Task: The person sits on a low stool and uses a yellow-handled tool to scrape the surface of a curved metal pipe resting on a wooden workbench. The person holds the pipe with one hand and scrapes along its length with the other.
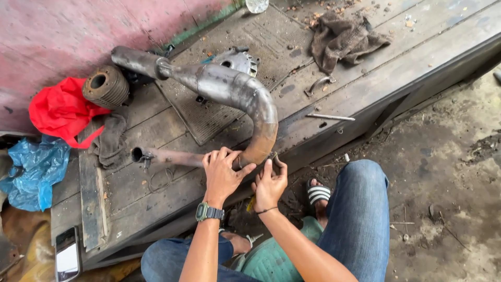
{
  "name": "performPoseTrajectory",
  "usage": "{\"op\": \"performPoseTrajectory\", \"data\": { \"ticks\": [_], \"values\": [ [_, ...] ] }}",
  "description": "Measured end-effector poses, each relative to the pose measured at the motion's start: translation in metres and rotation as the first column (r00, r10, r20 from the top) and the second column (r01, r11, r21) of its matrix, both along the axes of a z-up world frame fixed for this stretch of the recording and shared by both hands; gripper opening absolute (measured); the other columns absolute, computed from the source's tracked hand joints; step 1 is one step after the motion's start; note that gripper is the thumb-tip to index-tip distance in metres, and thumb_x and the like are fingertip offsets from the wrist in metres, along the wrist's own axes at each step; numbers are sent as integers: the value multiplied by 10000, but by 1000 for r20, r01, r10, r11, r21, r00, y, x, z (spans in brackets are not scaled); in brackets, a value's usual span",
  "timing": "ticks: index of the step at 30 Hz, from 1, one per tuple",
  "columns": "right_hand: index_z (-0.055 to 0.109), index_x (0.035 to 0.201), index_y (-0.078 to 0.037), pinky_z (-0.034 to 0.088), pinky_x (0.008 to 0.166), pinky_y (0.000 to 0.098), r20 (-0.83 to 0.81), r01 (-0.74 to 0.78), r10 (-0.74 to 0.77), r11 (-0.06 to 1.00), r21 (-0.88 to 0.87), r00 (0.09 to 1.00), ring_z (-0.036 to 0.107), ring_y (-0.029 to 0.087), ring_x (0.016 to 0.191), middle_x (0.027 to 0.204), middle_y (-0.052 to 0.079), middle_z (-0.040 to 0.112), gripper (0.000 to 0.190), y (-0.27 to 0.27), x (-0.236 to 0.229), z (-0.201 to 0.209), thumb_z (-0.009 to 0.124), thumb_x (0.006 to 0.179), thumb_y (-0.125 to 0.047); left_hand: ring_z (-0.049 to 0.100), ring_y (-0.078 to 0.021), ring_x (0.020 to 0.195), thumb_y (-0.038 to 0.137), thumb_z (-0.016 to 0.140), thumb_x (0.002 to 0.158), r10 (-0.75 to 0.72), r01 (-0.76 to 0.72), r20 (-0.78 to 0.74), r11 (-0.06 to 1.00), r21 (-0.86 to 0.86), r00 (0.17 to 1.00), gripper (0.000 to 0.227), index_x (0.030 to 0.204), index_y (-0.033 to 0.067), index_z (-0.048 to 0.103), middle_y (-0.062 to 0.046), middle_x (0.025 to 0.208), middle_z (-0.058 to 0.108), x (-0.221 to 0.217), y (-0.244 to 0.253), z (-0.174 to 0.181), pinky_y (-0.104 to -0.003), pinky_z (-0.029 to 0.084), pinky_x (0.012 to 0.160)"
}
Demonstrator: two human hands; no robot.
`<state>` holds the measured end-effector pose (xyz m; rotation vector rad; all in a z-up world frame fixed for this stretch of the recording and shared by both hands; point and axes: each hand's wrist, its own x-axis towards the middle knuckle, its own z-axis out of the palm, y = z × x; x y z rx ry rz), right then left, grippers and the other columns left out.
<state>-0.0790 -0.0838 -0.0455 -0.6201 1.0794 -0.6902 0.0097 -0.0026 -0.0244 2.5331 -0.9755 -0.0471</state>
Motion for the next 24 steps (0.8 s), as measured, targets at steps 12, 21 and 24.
{"op": "performPoseTrajectory", "data": {
  "ticks": [12, 21, 24],
  "values": [
    [533, 1043, -209, 336, 299, 231, 2, -72, 72, 996, -51, 997, 407, 107, 360, 548, 4, 421, 35, 23, -16, -13, 566, 1050, -219, 610, -315, 1093, 919, 493, 786, 0, 0, -23, 1000, 6, 1000, 850, 1097, 169, 747, -74, 1042, 631, -4, 0, 6, -559, 300, 1111],
    [580, 931, -134, 393, 358, 234, -19, 42, -55, 915, -402, 998, 486, 81, 429, 547, 7, 525, 111, -5, -1, -24, 670, 995, -126, 599, -314, 1094, 894, 504, 818, -16, 15, -24, 1000, -11, 1000, 845, 1121, 142, 743, -79, 1051, 621, -2, -1, 7, -558, 287, 1110],
    [546, 956, -179, 374, 304, 249, 44, 50, -39, 954, -295, 998, 439, 114, 373, 527, 16, 481, 99, -13, 9, -3, 612, 1031, -172, 595, -321, 1105, 892, 507, 806, -16, 16, -5, 1000, -15, 1000, 851, 1116, 136, 743, -83, 1050, 620, 2, -3, 2, -558, 286, 1111]
  ]
}}
